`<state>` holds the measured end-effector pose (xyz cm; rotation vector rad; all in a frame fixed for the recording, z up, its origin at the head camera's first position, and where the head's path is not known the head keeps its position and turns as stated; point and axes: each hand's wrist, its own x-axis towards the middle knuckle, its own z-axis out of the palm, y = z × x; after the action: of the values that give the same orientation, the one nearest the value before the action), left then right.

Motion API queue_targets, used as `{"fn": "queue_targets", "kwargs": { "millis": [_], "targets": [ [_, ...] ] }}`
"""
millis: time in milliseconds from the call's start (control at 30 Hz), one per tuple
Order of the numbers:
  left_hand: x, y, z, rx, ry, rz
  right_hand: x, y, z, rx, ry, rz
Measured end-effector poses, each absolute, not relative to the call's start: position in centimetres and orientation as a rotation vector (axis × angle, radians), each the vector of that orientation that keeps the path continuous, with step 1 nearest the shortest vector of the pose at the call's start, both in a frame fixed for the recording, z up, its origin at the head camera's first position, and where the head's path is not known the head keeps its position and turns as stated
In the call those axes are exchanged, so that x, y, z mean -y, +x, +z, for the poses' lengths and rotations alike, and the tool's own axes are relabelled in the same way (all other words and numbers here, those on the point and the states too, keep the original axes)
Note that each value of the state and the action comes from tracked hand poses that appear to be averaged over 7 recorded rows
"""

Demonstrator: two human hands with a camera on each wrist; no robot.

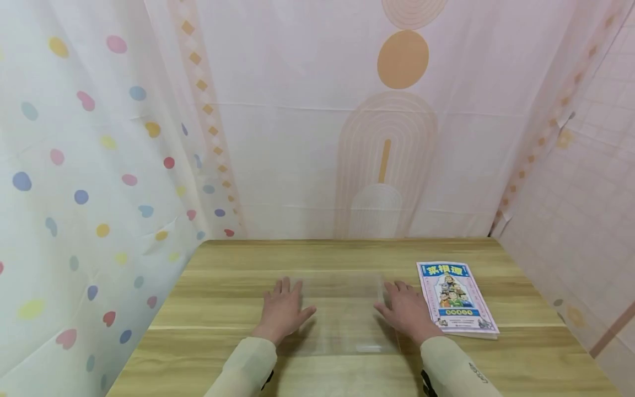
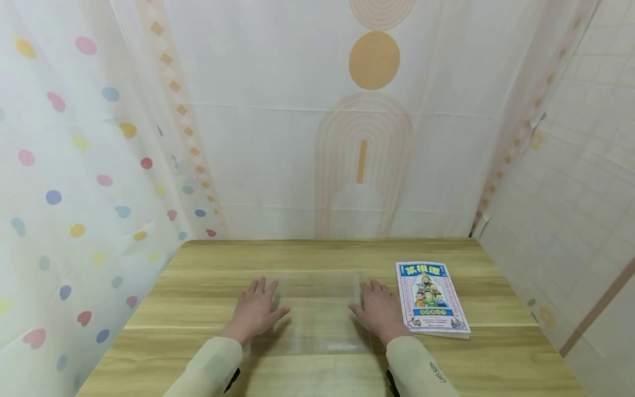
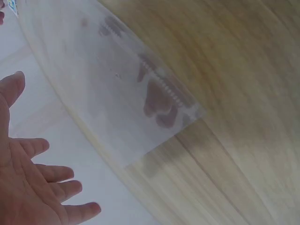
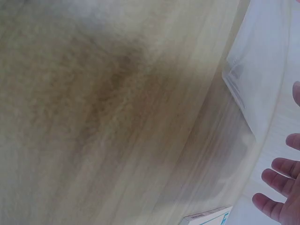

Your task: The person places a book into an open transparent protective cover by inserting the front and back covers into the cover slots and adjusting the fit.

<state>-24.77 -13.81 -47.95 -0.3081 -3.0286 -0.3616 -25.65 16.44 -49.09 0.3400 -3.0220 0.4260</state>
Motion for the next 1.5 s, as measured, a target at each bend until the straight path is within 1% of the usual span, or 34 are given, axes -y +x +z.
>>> {"fn": "queue_targets", "kwargs": {
  "millis": [333, 1067, 1300, 1500],
  "targets": [
    [13.7, -25.0, -48.0, 3.063, -0.340, -0.447, -16.9, -25.7, -48.9, 3.013, 0.378, 0.374],
    [13.5, -25.0, -47.3, 3.110, -0.328, -0.549, -17.6, -25.8, -47.5, 3.064, 0.340, 0.493],
    [13.4, -24.8, -46.9, 3.126, -0.340, -0.563, -18.3, -25.7, -46.9, 3.046, 0.367, 0.468],
    [13.5, -24.9, -47.1, 3.140, -0.334, -0.593, -19.6, -25.9, -46.8, 3.067, 0.325, 0.517]
  ]
}}
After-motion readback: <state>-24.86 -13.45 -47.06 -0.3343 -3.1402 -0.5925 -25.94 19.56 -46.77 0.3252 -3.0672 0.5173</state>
